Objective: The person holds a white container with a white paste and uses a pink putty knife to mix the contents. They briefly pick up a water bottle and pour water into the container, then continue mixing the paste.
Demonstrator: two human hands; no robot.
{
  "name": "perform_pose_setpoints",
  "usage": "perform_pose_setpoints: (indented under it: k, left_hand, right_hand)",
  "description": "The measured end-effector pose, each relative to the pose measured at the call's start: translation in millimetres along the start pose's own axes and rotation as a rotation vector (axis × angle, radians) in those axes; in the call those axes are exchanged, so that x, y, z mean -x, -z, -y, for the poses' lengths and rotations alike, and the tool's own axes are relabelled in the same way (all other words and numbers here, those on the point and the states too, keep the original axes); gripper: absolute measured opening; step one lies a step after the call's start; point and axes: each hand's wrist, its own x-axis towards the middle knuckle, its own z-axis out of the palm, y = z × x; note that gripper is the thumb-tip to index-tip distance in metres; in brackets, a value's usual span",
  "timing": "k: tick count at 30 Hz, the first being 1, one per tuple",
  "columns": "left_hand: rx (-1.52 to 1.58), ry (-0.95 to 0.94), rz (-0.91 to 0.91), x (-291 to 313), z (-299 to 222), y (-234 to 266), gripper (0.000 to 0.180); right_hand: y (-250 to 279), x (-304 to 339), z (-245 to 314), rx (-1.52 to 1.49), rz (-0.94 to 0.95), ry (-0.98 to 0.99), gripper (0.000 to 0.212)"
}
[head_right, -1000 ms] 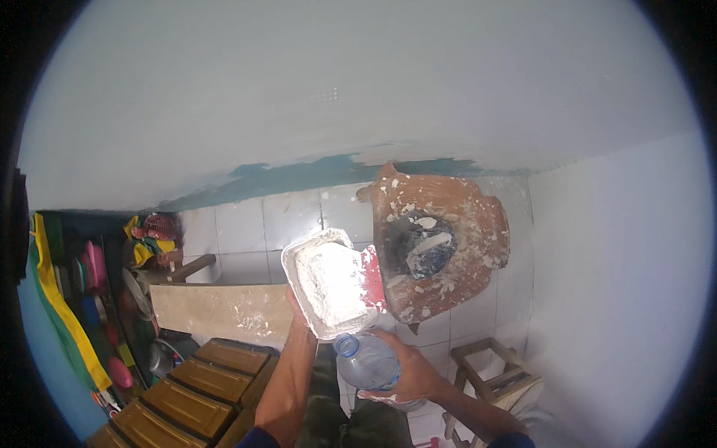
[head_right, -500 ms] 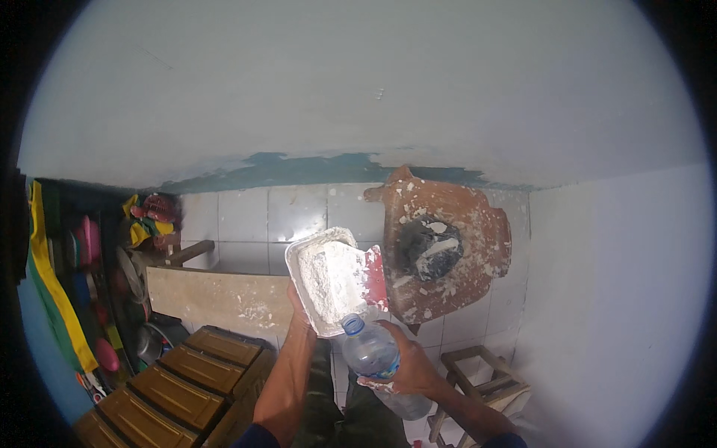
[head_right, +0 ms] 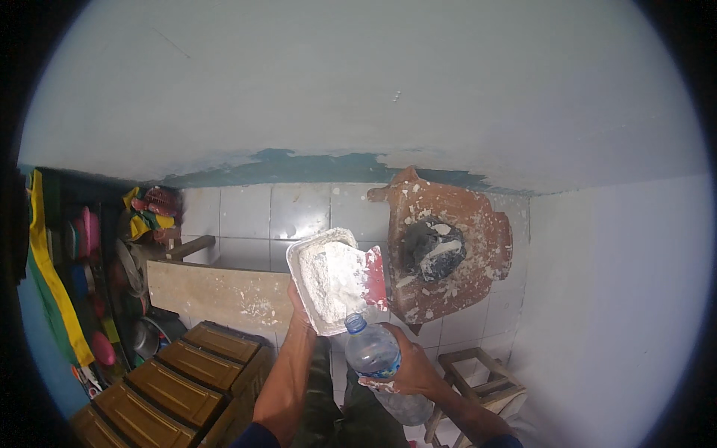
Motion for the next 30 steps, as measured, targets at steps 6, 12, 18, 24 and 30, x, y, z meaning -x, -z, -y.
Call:
perform_pose_setpoints:
  k: [6,12,18,24,30]
  left_hand:
    - [-0.006,0.014,-0.044,0,1,5,0.071]
    - [-0.002,0.018,-0.046,-1,1,13,0.073]
    - [0.001,0.03,-0.033,4,0,0,0.074]
    - [0.038,0.063,-0.034,2,4,5,0.073]
    - [0.069,0.055,0.035,1,11,-2,0.066]
  right_hand:
    - [0,0,1,0.006,0.011,-0.01,0.108]
    - [-2,0,-1,0.026,0.013,0.005,0.107]
    - [-1,1,2,0.021,0.007,0.029,0.106]
    - [0,6,5,0.025,-0.013,0.036,0.106]
    - [2,9,5,-0.001,-0.013,0.022,0.106]
